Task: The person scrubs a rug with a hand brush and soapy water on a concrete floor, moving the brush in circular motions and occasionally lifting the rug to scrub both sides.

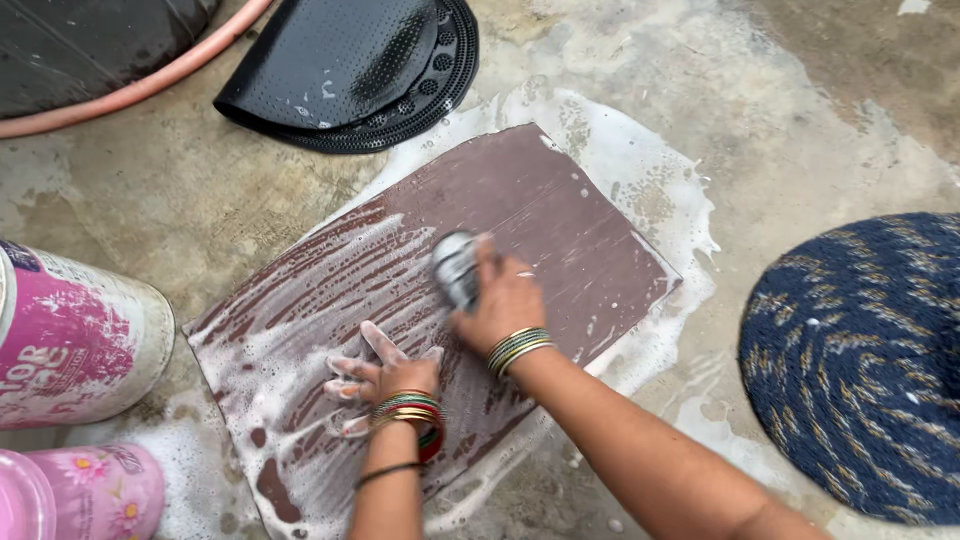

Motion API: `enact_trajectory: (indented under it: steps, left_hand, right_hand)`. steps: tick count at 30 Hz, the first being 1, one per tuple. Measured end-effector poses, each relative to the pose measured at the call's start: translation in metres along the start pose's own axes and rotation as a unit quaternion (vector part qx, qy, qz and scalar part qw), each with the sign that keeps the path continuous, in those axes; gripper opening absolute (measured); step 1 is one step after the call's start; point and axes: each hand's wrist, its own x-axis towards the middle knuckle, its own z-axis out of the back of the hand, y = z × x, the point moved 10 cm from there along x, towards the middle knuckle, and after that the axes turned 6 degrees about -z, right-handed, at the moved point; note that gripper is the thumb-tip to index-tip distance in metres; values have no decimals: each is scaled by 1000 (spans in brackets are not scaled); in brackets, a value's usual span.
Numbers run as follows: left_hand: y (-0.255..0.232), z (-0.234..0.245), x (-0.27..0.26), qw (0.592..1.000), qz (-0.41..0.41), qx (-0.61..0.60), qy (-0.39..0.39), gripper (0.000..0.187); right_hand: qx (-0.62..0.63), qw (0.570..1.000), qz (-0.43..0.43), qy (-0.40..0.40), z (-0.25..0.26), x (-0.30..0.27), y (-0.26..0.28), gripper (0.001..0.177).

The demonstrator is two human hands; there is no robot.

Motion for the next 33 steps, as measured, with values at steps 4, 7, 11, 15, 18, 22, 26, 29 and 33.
enact_trajectory:
  steps: [4,7,11,15,18,22,26,29,33]
  left_hand:
    - [-9,8,-18,997,-7,46,67,158]
    - [-15,10,-21,989,28,94,107,166]
    - [-19,10,-20,984,49,113,126,166]
    - [-17,10,-22,982,55,115,143,167]
    - [-16,12,-25,984,50,92,145,165]
    - [-20,16,-29,980,64,127,142,167]
    - [-15,13,-25,986,47,87,132,164]
    - [-18,9,-26,984,49,104,135,164]
    - [-17,15,-25,984,56,116,121,165]
  right_hand:
    - [-9,974,192,117,-18,-3,34,101]
    - [80,996,-27,18,9,62,-13,99]
    - [5,989,144,31,-11,55,56,63]
    - [25,987,140,79,-6,84,67,76]
    - [28,997,60,-27,5,107,68,70]
    - [-10,941,313,127,-27,64,123,85]
    - [42,992,60,99,-15,119,88,63]
    - [22,989,86,119,-29,97,112,72]
    - [84,952,281,94,-26,65,132,88]
